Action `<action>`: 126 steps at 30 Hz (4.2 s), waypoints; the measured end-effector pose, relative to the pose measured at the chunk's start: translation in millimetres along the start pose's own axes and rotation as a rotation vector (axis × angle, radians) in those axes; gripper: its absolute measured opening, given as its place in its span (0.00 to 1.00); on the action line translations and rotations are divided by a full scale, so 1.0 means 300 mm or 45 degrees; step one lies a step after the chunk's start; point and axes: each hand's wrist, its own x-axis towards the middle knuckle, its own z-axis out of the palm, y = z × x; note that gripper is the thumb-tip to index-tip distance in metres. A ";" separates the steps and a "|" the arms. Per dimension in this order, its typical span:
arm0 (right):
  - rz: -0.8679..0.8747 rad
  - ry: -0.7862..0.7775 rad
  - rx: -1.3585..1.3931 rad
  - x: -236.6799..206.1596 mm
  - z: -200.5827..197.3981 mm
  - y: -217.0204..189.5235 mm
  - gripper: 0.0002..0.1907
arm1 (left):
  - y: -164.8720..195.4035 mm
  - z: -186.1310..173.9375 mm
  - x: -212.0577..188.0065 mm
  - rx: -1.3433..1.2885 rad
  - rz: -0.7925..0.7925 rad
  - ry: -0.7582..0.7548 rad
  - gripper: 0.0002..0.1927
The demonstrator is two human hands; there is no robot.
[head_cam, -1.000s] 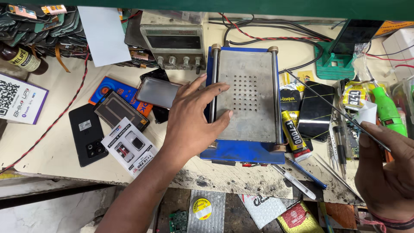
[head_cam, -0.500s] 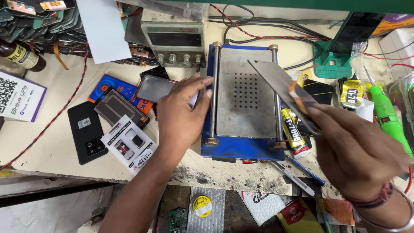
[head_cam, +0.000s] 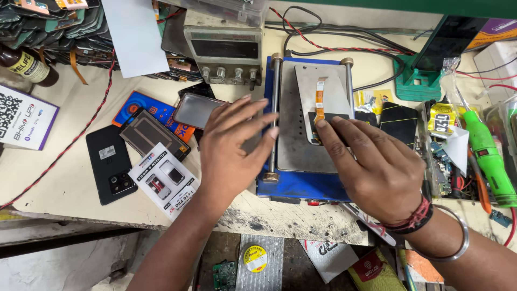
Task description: The person peels the shattered glass off a phone display assembly on the workbench, aligns the display in a white frame template, and presses it. They then place the display into a blue laminating machine and later solder a flex cable connector onto a green circuit board using a soldering iron.
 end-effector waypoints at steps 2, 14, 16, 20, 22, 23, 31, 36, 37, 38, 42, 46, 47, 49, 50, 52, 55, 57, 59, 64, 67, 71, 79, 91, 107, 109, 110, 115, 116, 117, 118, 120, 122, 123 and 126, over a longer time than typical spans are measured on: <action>-0.013 -0.017 -0.011 -0.006 0.012 -0.005 0.21 | -0.005 0.004 0.004 0.044 0.043 -0.074 0.09; 0.106 -0.253 0.152 -0.017 0.004 -0.042 0.22 | -0.017 0.012 0.003 0.144 0.067 -0.197 0.08; 0.117 -0.278 0.161 -0.019 0.001 -0.045 0.23 | -0.015 0.014 0.004 0.147 0.060 -0.203 0.07; 0.257 -0.320 0.291 -0.019 0.002 -0.024 0.19 | -0.013 0.017 0.002 0.155 0.048 -0.183 0.07; 0.424 -0.494 0.332 -0.002 0.025 0.021 0.23 | -0.012 0.017 0.001 0.149 0.040 -0.182 0.07; 0.508 -0.582 0.353 0.010 0.040 0.052 0.25 | -0.008 0.018 0.000 0.148 0.036 -0.178 0.07; -0.093 -0.536 0.567 0.127 0.153 0.240 0.43 | 0.048 -0.025 -0.016 0.008 0.008 -0.153 0.12; -0.064 -0.678 0.548 0.138 0.174 0.260 0.42 | 0.103 -0.073 -0.051 0.076 0.119 -0.099 0.11; -0.117 -0.633 0.512 0.137 0.180 0.261 0.41 | 0.116 -0.082 -0.061 0.100 0.149 -0.097 0.11; -0.169 -0.587 0.477 0.136 0.187 0.264 0.41 | 0.129 -0.087 -0.070 0.136 0.186 -0.131 0.12; -0.215 -0.546 0.227 0.132 0.195 0.260 0.46 | 0.175 -0.083 -0.116 0.198 0.393 -0.225 0.14; -0.210 -0.501 0.199 0.130 0.166 0.250 0.43 | 0.202 -0.040 -0.181 0.319 0.608 -0.297 0.15; -0.197 -0.506 0.213 0.130 0.158 0.248 0.42 | 0.207 -0.028 -0.199 0.394 0.632 -0.302 0.14; -0.185 -0.546 0.226 0.132 0.146 0.242 0.42 | 0.215 -0.006 -0.232 0.548 0.682 -0.309 0.14; -0.180 -0.563 0.233 0.133 0.142 0.240 0.42 | 0.219 0.008 -0.246 0.589 0.687 -0.292 0.15; -0.174 -0.584 0.257 0.139 0.140 0.239 0.41 | 0.230 0.036 -0.266 0.674 0.703 -0.258 0.16; -0.210 -0.468 0.224 0.138 0.142 0.237 0.41 | 0.258 0.090 -0.281 0.642 0.601 -0.133 0.18; -0.228 -0.407 0.207 0.134 0.150 0.234 0.41 | 0.266 0.113 -0.285 0.711 0.623 -0.118 0.15; -0.221 -0.419 0.216 0.128 0.161 0.237 0.41 | 0.269 0.135 -0.284 0.733 0.625 -0.090 0.14; -0.140 -0.581 0.328 0.106 0.187 0.254 0.40 | 0.268 0.152 -0.292 0.839 0.661 -0.062 0.12; -0.160 -0.515 0.303 0.095 0.203 0.264 0.41 | 0.267 0.158 -0.296 0.839 0.662 -0.053 0.13; -0.179 -0.503 0.269 0.079 0.227 0.265 0.44 | 0.265 0.154 -0.308 0.805 0.625 -0.061 0.17; -0.054 -0.615 0.282 0.090 0.234 0.264 0.46 | 0.267 0.175 -0.326 0.750 0.559 -0.047 0.17; 0.089 -0.249 0.515 -0.043 0.202 0.217 0.36 | 0.272 -0.027 -0.423 0.500 0.432 -0.182 0.20; 0.992 0.365 0.086 -0.966 -0.470 0.392 0.19 | -0.208 -0.411 -1.030 0.326 -0.223 -0.179 0.19; 1.184 0.413 -0.094 -1.084 -0.512 0.492 0.17 | -0.057 -0.383 -0.975 0.432 -0.093 -0.144 0.18; 1.278 0.400 -0.142 -1.142 -0.520 0.527 0.17 | 0.017 -0.351 -0.926 0.481 -0.028 -0.127 0.16; 1.735 0.174 -0.109 -1.396 -0.411 0.529 0.13 | 0.251 -0.149 -0.609 0.257 0.038 -0.283 0.13; 1.805 0.131 -0.080 -1.428 -0.389 0.530 0.13 | 0.264 -0.112 -0.553 0.194 0.032 -0.341 0.13; 1.867 0.088 -0.047 -1.457 -0.364 0.520 0.12 | 0.271 -0.073 -0.509 0.166 0.074 -0.323 0.14; 1.932 0.052 -0.018 -1.480 -0.340 0.497 0.12 | 0.271 -0.039 -0.471 0.137 0.119 -0.305 0.15; 2.030 -0.016 0.051 -1.525 -0.306 0.446 0.10 | 0.258 0.005 -0.419 0.224 0.161 -0.261 0.16; 2.124 -0.070 0.116 -1.553 -0.281 0.420 0.09 | 0.243 0.029 -0.400 0.268 0.149 -0.241 0.14; 2.167 -0.084 0.150 -1.563 -0.271 0.402 0.09 | 0.236 0.036 -0.396 0.269 0.119 -0.235 0.11; 2.272 -0.130 0.257 -1.596 -0.266 0.340 0.08 | 0.220 0.050 -0.392 0.324 0.112 -0.189 0.07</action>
